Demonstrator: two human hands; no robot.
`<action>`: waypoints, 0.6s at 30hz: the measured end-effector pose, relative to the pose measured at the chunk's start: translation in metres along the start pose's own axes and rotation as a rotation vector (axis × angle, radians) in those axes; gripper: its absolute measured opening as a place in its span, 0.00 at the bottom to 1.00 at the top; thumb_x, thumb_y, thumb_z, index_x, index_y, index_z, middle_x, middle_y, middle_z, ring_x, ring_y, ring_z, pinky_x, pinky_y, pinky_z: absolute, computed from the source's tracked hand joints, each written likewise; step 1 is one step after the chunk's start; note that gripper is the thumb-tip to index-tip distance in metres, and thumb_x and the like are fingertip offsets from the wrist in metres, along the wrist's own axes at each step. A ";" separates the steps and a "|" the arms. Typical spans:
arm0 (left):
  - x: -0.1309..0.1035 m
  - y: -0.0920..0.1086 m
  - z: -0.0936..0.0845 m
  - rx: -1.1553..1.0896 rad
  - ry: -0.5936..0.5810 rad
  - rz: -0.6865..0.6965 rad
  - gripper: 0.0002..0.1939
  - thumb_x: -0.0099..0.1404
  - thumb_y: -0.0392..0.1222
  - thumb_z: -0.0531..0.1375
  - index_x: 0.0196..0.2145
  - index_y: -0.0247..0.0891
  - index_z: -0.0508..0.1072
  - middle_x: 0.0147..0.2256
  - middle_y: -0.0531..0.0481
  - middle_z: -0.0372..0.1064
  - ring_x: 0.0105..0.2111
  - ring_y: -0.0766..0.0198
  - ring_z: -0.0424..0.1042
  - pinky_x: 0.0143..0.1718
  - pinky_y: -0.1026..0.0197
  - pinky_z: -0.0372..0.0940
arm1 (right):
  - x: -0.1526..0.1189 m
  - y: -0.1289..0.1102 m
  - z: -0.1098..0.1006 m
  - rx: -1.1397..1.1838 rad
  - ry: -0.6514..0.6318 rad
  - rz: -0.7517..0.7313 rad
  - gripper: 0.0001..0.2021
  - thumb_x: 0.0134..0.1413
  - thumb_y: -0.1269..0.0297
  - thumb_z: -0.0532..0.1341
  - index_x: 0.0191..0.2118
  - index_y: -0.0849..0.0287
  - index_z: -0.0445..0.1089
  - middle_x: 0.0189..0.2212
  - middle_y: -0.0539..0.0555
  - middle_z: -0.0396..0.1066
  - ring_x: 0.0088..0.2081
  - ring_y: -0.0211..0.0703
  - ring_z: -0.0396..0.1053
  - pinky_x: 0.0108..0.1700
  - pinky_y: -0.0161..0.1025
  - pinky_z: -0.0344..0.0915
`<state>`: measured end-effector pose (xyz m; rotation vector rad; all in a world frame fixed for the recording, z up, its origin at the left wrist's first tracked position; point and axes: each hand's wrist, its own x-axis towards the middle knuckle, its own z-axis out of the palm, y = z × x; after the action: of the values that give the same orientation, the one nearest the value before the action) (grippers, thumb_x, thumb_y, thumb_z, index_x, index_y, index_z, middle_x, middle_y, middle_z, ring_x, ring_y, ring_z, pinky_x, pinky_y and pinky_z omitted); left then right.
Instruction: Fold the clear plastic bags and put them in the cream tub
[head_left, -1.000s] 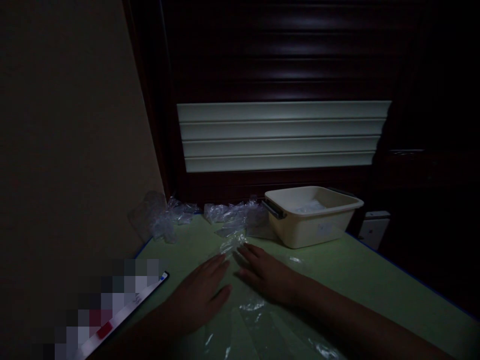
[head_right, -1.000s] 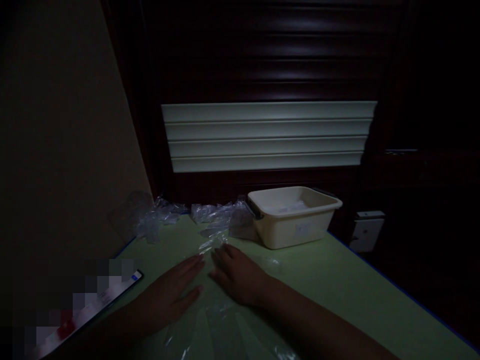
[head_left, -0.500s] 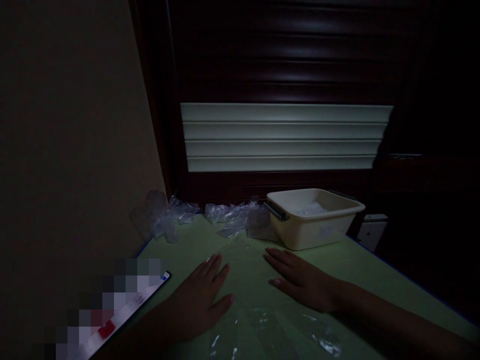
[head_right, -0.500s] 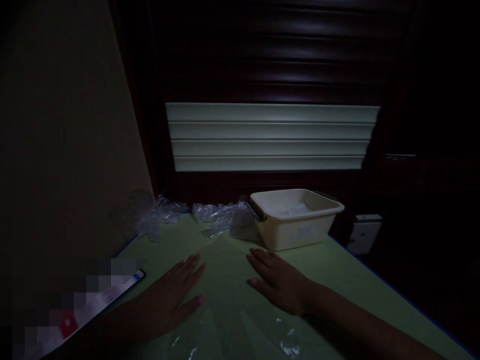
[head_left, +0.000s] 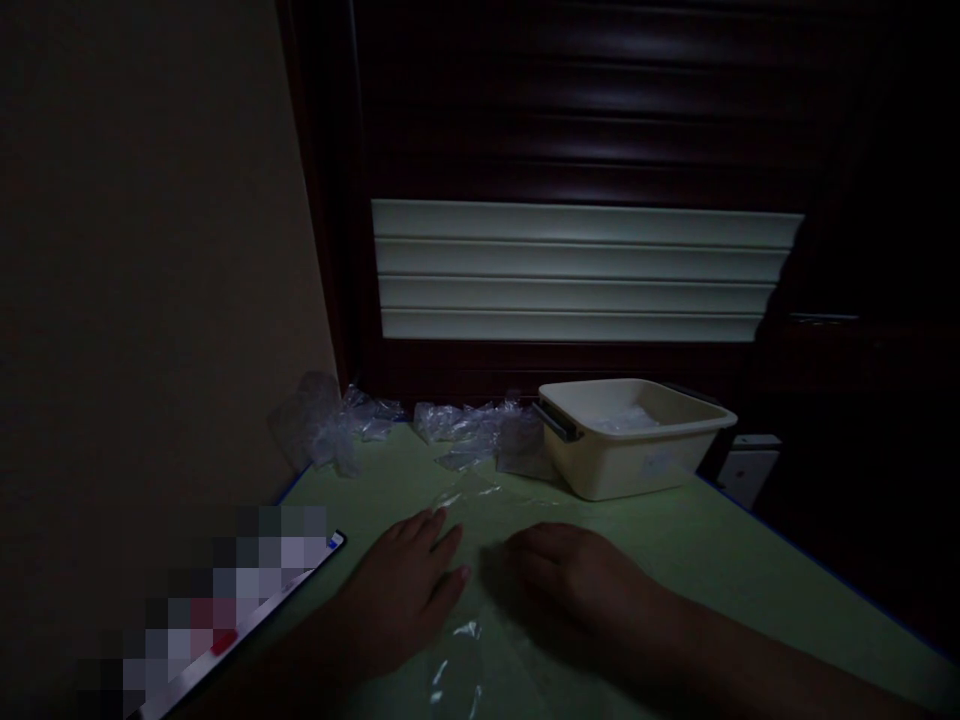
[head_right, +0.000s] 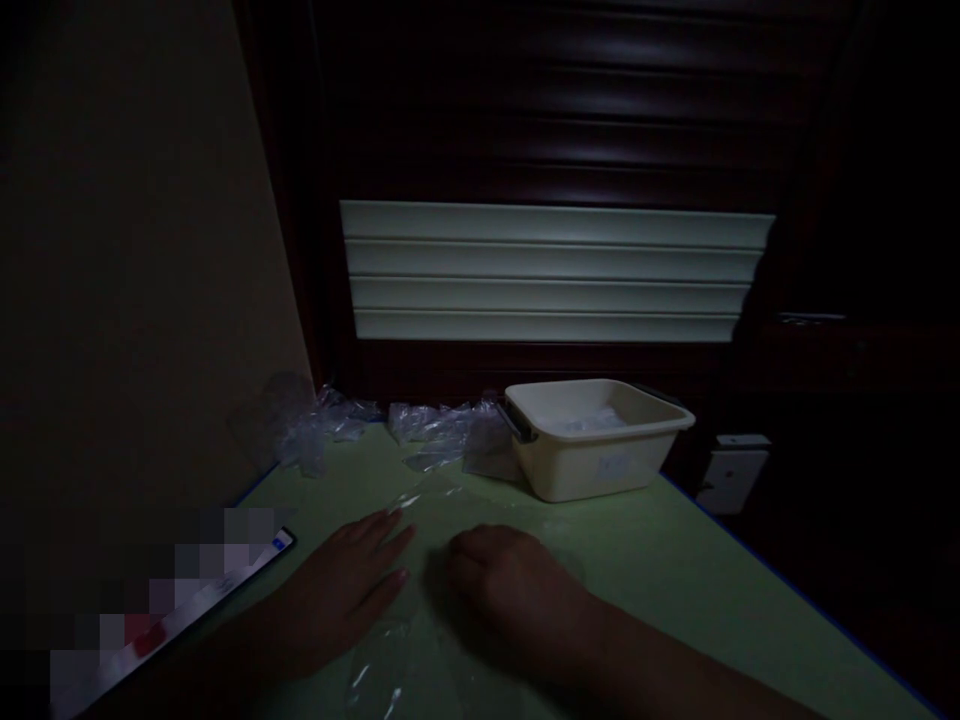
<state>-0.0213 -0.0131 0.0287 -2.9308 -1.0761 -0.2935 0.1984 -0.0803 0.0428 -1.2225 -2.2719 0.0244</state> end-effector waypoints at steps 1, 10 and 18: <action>0.000 -0.001 -0.001 -0.001 0.025 0.009 0.22 0.69 0.45 0.47 0.56 0.34 0.66 0.58 0.36 0.59 0.58 0.48 0.57 0.57 0.45 0.53 | 0.007 -0.008 0.004 -0.013 -0.091 -0.069 0.10 0.57 0.68 0.55 0.36 0.58 0.74 0.32 0.58 0.75 0.35 0.44 0.72 0.41 0.37 0.68; -0.004 -0.016 -0.019 -0.014 -0.146 0.068 0.26 0.68 0.47 0.51 0.60 0.31 0.59 0.61 0.37 0.52 0.60 0.52 0.55 0.57 0.51 0.55 | 0.009 0.004 0.000 0.035 -0.348 -0.050 0.16 0.59 0.67 0.55 0.52 0.62 0.68 0.54 0.62 0.66 0.53 0.50 0.65 0.53 0.41 0.63; -0.006 -0.009 -0.021 0.041 -0.142 0.069 0.30 0.62 0.49 0.58 0.58 0.30 0.62 0.61 0.34 0.50 0.60 0.47 0.54 0.56 0.47 0.57 | 0.007 -0.003 -0.008 0.080 -0.296 -0.132 0.14 0.59 0.71 0.56 0.50 0.60 0.69 0.47 0.58 0.71 0.48 0.44 0.68 0.51 0.38 0.63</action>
<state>-0.0350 -0.0113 0.0477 -2.9823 -0.9797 -0.0620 0.1966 -0.0784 0.0539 -1.0842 -2.5738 0.2603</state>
